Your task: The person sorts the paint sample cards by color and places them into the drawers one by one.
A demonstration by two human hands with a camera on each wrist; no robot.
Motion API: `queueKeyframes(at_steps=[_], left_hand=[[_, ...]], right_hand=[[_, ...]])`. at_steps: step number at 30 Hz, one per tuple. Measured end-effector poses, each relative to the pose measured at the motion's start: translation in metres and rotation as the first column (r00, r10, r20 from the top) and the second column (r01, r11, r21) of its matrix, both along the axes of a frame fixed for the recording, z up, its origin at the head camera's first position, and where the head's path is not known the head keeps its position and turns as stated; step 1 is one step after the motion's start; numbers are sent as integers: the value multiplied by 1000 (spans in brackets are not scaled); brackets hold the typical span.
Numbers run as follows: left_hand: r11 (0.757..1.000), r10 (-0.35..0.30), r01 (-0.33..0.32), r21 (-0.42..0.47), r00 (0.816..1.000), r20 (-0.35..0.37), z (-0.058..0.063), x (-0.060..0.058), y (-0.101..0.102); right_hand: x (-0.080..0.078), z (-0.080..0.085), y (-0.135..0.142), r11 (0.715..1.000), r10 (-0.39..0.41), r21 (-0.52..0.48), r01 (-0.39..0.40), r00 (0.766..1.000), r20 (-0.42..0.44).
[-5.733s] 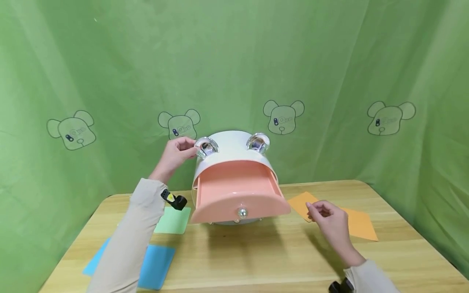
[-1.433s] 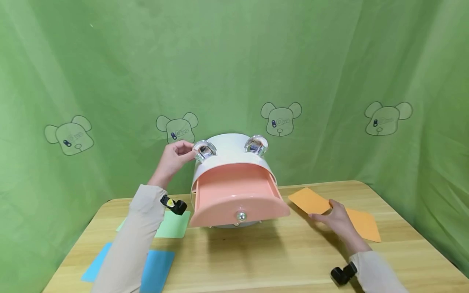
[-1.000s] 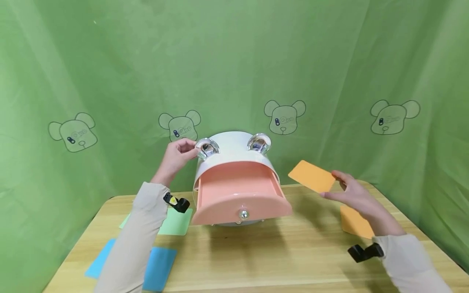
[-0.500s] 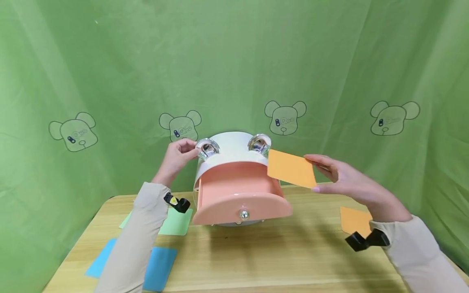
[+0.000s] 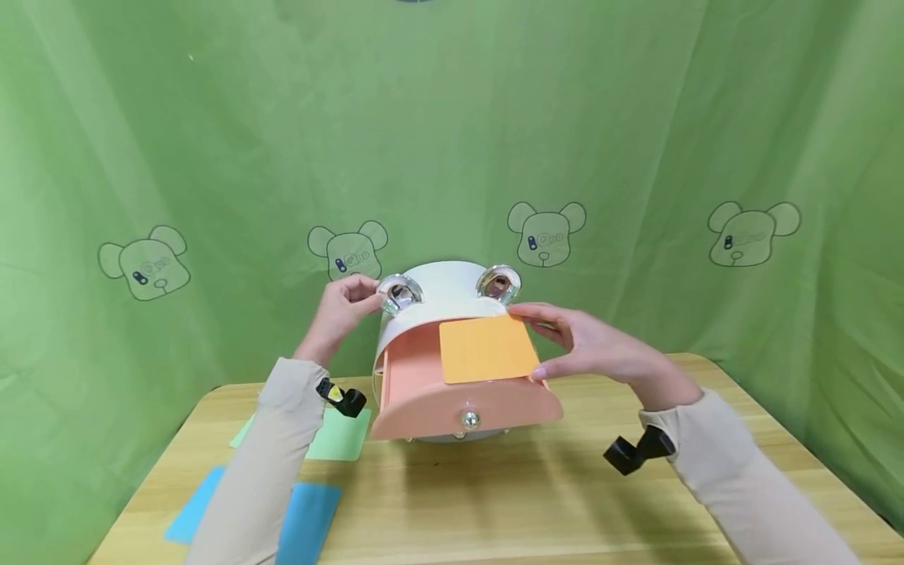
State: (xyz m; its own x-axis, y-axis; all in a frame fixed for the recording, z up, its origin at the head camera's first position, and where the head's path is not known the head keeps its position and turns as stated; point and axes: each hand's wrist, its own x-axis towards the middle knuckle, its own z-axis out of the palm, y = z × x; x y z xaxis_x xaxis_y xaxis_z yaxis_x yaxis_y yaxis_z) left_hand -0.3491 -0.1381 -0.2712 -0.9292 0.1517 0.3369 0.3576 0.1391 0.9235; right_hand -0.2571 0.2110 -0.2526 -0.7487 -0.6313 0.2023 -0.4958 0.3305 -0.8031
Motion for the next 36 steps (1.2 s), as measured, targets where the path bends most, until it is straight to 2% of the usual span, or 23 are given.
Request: queueKeyframes(at_steps=[9,25,30,36], left_hand=[[1000,1,-1,-2,1000,3,-1,1,-1],[1000,9,-8,-20,1000,9,-3,-2,-1],[1000,3,-3,-11,1000,5,-3,-1,-1],[1000,-2,2,1,1000,1,-2,0,-1]], right_hand=[[-6,-9,-18,998,9,-64,-5,998,67],[-7,-16,-14,994,47,-102,-45,999,26],[-2,-21,-2,995,5,-101,-3,1000,25],[8,-36,27,991,-79,-110,76,996,-27]])
